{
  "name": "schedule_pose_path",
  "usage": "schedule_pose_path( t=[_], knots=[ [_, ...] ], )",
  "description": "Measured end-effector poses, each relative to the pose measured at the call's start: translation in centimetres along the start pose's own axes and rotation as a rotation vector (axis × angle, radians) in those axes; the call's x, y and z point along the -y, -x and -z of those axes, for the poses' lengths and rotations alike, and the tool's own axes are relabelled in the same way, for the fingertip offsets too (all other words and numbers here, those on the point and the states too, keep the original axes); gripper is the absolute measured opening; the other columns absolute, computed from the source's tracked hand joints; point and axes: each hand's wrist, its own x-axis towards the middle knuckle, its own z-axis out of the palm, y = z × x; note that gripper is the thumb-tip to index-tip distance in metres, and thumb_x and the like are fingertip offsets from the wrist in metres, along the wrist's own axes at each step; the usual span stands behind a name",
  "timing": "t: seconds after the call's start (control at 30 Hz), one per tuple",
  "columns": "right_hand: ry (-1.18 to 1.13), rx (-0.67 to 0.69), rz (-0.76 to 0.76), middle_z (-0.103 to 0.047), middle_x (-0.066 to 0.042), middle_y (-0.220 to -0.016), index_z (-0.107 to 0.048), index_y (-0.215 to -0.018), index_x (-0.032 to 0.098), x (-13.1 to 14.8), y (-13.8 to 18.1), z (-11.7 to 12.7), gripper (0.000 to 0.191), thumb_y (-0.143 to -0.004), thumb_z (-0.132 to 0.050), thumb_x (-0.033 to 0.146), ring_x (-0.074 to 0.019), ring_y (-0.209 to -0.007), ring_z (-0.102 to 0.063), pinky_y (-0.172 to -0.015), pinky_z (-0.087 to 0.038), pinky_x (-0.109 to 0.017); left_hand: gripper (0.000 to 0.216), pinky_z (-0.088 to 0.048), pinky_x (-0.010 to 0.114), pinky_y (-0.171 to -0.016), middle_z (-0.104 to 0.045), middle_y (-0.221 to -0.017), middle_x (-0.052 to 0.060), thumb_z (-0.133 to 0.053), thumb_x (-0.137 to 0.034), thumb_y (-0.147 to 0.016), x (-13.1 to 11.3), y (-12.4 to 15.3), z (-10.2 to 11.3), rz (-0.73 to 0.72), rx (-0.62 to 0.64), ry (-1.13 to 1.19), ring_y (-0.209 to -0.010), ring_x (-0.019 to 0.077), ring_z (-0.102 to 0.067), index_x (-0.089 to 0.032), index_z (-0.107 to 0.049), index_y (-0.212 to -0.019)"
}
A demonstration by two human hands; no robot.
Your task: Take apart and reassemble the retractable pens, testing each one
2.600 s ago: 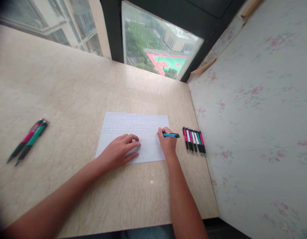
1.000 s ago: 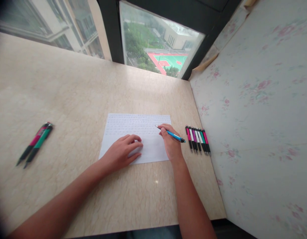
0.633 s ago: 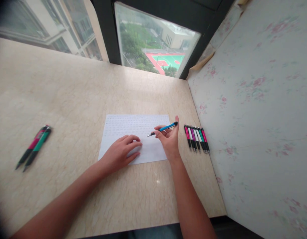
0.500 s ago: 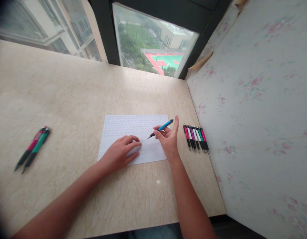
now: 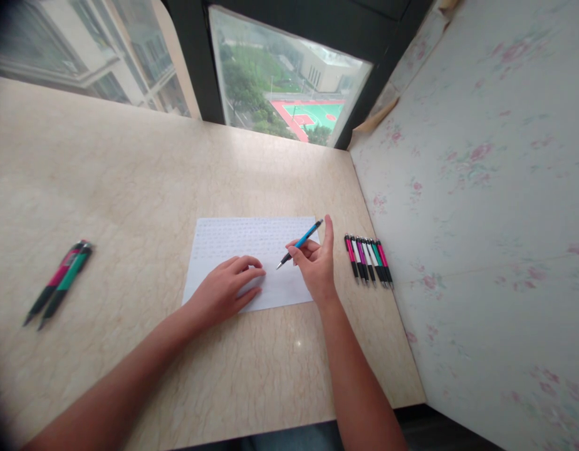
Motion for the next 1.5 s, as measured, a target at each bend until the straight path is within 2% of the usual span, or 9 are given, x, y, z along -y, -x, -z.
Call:
schedule_pose_path(
  t=[0.1, 0.23, 0.3, 0.4, 0.57, 0.67, 0.9, 1.17, 1.5],
  knots=[
    [-0.009, -0.01, -0.042, -0.071, 0.003, -0.081, -0.01, -0.153, 0.03, -0.2, -0.1, 0.0, 0.105, -0.073, -0.077, 0.038, -0.0135, -0.062, -0.061, -0.055, -0.047, -0.025, 0.02, -0.05, 0.042, -0.087, -0.061, -0.117, 0.01, -0.054, -0.025, -0.09, 0.0, 0.0, 0.1, -0.003, 0.003, -0.002, -0.098, 0.0236, -0.059, -0.021, -0.061, -0.108],
    [0.01, -0.058, -0.061, -0.068, 0.0, -0.075, -0.058, -0.12, 0.021, -0.6, -0.4, 0.4, 0.054, -0.075, -0.076, 0.044, -0.0112, -0.059, -0.056, -0.053, -0.044, -0.024, 0.019, -0.049, 0.041, -0.089, -0.06, -0.118, 0.009, -0.052, -0.025, -0.091, -0.1, 0.0, 0.2, 0.005, 0.012, -0.005, -0.1, 0.0233, -0.059, -0.021, -0.061, -0.107],
    [0.034, -0.094, -0.065, -0.067, -0.001, -0.076, -0.066, -0.102, 0.019, -0.8, -0.4, 0.6, 0.038, -0.078, -0.072, 0.048, -0.0111, -0.061, -0.056, -0.054, -0.045, -0.024, 0.019, -0.049, 0.04, -0.088, -0.06, -0.117, 0.009, -0.051, -0.025, -0.091, -0.1, 0.0, 0.2, 0.004, 0.007, 0.0, -0.1, 0.023, -0.059, -0.021, -0.062, -0.105],
    [0.061, -0.111, -0.086, -0.067, -0.003, -0.077, -0.071, -0.096, 0.018, -0.8, -0.6, 0.9, 0.037, -0.081, -0.067, 0.052, -0.0121, -0.064, -0.057, -0.057, -0.046, -0.026, 0.019, -0.049, 0.04, -0.087, -0.061, -0.116, 0.009, -0.05, -0.025, -0.091, 0.1, 0.0, 0.1, 0.004, -0.015, 0.024, -0.099, 0.0227, -0.06, -0.021, -0.063, -0.104],
    [0.13, -0.077, -0.11, -0.068, -0.004, -0.079, -0.074, -0.099, 0.017, -0.6, -1.3, 2.6, 0.041, -0.08, -0.067, 0.053, -0.0133, -0.067, -0.059, -0.059, -0.046, -0.027, 0.02, -0.049, 0.041, -0.088, -0.061, -0.117, 0.009, -0.048, -0.026, -0.093, 0.3, 0.1, 0.0, 0.01, -0.011, 0.035, -0.1, 0.0232, -0.06, -0.021, -0.062, -0.106],
    [0.28, -0.178, -0.076, -0.073, -0.007, -0.088, -0.071, -0.106, 0.017, -0.1, -2.0, 5.0, 0.045, -0.079, -0.068, 0.052, -0.0171, -0.074, -0.065, -0.067, -0.05, -0.031, 0.02, -0.05, 0.041, -0.088, -0.061, -0.117, 0.009, -0.048, -0.025, -0.093, 0.2, 0.0, 0.1, 0.012, -0.011, 0.027, -0.1, 0.0232, -0.06, -0.021, -0.062, -0.106],
    [1.079, -0.34, -0.063, -0.073, -0.007, -0.072, -0.071, -0.077, 0.018, 1.4, -2.1, 10.3, 0.024, -0.078, -0.066, 0.042, -0.021, -0.066, -0.066, -0.064, -0.045, -0.031, 0.021, -0.051, 0.042, -0.086, -0.062, -0.114, 0.009, -0.048, -0.026, -0.092, 0.3, 0.0, 0.1, 0.006, -0.044, 0.046, -0.097, 0.0231, -0.061, -0.022, -0.064, -0.105],
    [1.41, -0.272, -0.128, -0.075, -0.01, -0.076, -0.071, -0.075, 0.019, 0.8, -1.8, 10.2, 0.014, -0.078, -0.066, 0.031, -0.0244, -0.073, -0.068, -0.062, -0.04, -0.031, 0.02, -0.051, 0.042, -0.087, -0.061, -0.114, 0.009, -0.048, -0.027, -0.092, 0.5, 0.0, 0.0, 0.016, -0.034, 0.072, -0.099, 0.0236, -0.061, -0.023, -0.062, -0.106],
    [1.484, -0.244, -0.186, -0.074, -0.013, -0.08, -0.074, -0.082, 0.018, 0.7, -1.8, 9.7, 0.02, -0.081, -0.065, 0.035, -0.0262, -0.076, -0.068, -0.063, -0.042, -0.033, 0.02, -0.05, 0.042, -0.088, -0.061, -0.114, 0.009, -0.049, -0.027, -0.092, 0.6, 0.0, 0.0, 0.013, -0.035, 0.106, -0.101, 0.0238, -0.06, -0.023, -0.062, -0.107]
  ],
)
